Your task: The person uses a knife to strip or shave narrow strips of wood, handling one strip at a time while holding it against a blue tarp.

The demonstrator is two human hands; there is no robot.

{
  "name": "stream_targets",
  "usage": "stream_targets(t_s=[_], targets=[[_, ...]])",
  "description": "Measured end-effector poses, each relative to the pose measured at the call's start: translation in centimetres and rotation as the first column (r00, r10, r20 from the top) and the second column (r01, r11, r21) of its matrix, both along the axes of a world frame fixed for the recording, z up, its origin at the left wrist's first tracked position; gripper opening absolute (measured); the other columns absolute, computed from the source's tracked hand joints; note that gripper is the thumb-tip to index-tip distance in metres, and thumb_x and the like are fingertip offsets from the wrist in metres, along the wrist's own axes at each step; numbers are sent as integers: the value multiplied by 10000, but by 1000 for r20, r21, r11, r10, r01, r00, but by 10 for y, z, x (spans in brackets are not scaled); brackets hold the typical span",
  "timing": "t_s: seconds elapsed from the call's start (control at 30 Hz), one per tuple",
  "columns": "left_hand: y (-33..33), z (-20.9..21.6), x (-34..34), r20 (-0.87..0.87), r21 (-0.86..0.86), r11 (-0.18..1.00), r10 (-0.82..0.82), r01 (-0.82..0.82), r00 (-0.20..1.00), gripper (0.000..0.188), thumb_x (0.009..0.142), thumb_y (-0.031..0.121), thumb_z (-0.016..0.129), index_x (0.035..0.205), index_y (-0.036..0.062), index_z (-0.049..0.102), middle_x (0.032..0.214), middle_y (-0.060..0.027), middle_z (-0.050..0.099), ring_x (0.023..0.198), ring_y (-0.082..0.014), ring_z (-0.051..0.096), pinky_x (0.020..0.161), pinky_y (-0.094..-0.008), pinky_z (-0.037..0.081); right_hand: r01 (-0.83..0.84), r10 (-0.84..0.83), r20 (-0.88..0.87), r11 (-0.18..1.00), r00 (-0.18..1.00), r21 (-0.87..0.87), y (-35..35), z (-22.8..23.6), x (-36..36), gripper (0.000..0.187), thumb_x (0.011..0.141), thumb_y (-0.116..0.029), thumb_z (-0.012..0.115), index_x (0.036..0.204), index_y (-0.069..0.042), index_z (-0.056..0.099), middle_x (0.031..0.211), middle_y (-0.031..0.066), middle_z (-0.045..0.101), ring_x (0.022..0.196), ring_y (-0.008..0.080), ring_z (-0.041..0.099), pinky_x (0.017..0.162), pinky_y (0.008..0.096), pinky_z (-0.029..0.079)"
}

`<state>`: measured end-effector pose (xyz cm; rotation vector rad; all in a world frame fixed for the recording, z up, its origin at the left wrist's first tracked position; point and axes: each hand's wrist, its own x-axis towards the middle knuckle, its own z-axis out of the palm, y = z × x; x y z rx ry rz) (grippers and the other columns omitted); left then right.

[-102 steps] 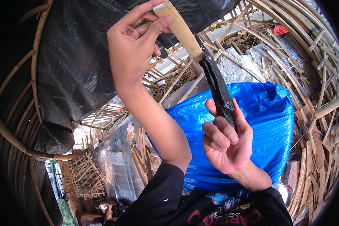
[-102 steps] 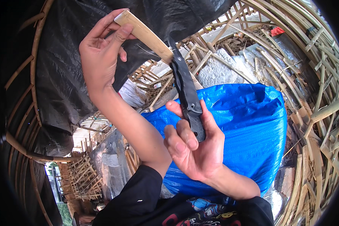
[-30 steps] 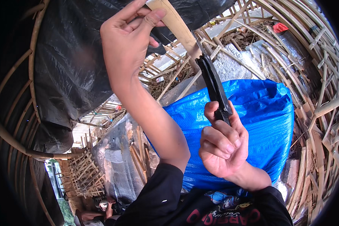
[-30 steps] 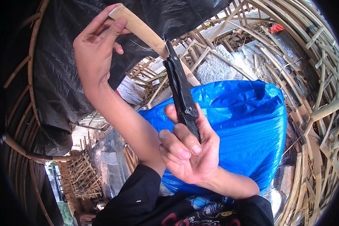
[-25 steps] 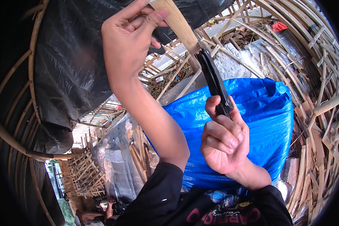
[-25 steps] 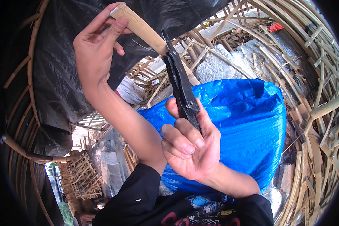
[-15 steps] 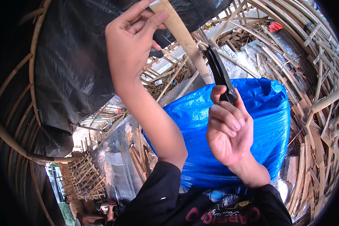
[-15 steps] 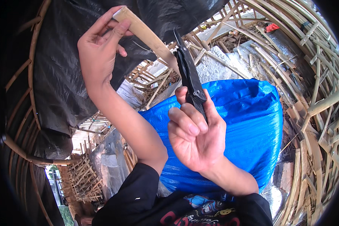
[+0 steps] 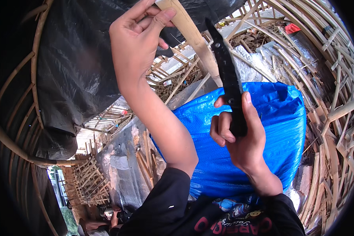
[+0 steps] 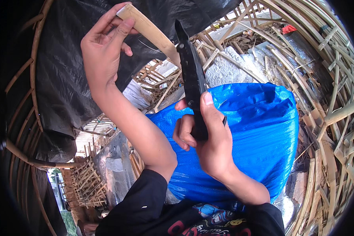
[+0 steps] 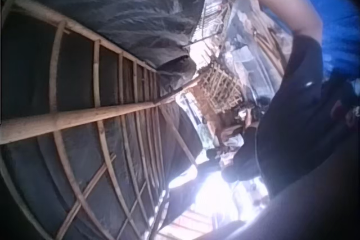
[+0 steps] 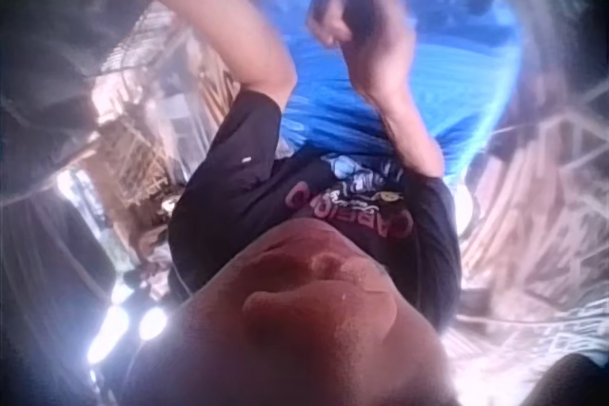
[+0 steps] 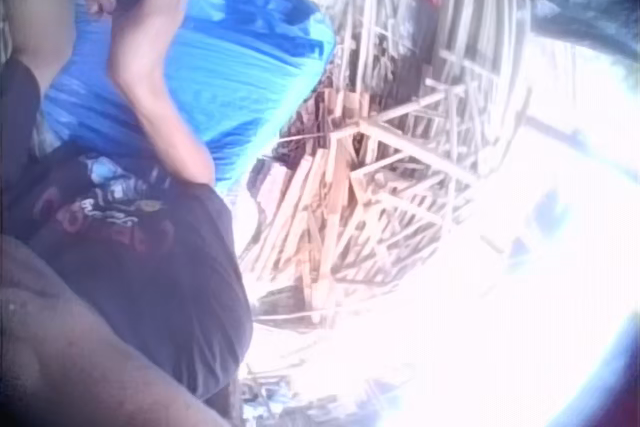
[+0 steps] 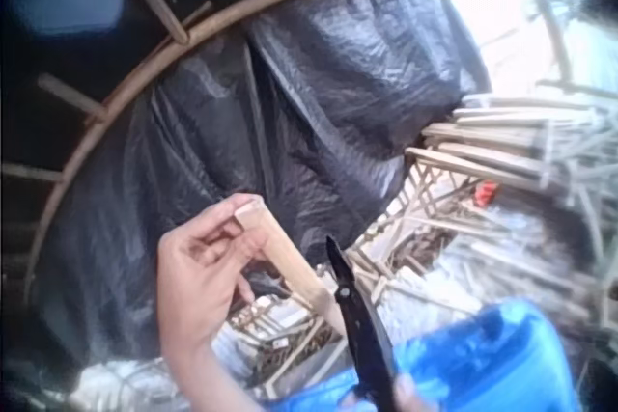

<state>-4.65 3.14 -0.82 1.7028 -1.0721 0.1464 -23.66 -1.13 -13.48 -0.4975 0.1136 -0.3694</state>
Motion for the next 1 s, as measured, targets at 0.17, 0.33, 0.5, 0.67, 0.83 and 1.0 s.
stream_targets(t_s=[0.17, 0.33, 0.5, 0.67, 0.83, 1.0], targets=[[1, 2, 1, -28, 26, 999, 42, -42, 999, 366, 913, 27, 700, 1255, -69, 614, 917, -64, 679, 755, -104, 678, 436, -173, 479, -67, 15, -177, 953, 984, -295, -15, 1, -3, 520, 1072, -459, 365, 1035, 6, 596, 526, 12, 430, 462, 103, 381, 479, 278, 294], [6, 1, 5, -48, 16, 999, 43, -42, 998, 368, 916, 27, 696, 1263, -58, 609, 913, -61, 676, 752, -102, 676, 433, -171, 477, -161, -354, -414, 565, 839, -809, -31, 5, -4, 422, 1031, -306, 543, 842, 69, 580, 525, 180, 505, 442, 262, 512, 468, 421, 377], [14, -8, 20, 130, -2, 1000, 30, -30, 991, 384, 884, 96, 757, 1246, 7, 664, 921, -66, 708, 831, -132, 712, 477, -171, 451, -340, -477, -445, 293, 758, -894, -47, -24, 9, 463, 990, -315, 588, 756, 84, 594, 657, 329, 551, 679, 532, 550, 556, 502, 421], [7, 4, 4, -39, -33, 997, -77, 76, 996, 350, 922, 16, 679, 1262, -29, 609, 939, -59, 674, 760, -95, 673, 436, -169, 477, -285, -400, -474, 447, 785, -848, -58, -24, 6, 502, 1023, -340, 544, 743, 73, 596, 562, 206, 511, 528, 315, 542, 532, 437, 390], [6, 3, 4, -65, 28, 1000, 12, -10, 998, 351, 919, 7, 675, 1263, -18, 610, 951, -52, 673, 775, -87, 672, 445, -164, 474, -65, -100, -302, 868, 948, -493, -49, -1, -9, 446, 1057, -364, 484, 976, 40, 656, 493, 0, 448, 430, 96, 414, 443, 285, 319], [11, 3, 2, -72, -2, 997, -81, 81, 994, 357, 919, 22, 687, 1267, -12, 615, 947, -51, 673, 772, -89, 672, 445, -162, 471, -66, 72, 59, 994, 996, -89, -47, -3, -10, 597, 1085, -389, 289, 1132, 114, 608, 427, -24, 267, 370, 140, 339, 408, 272, 300]])
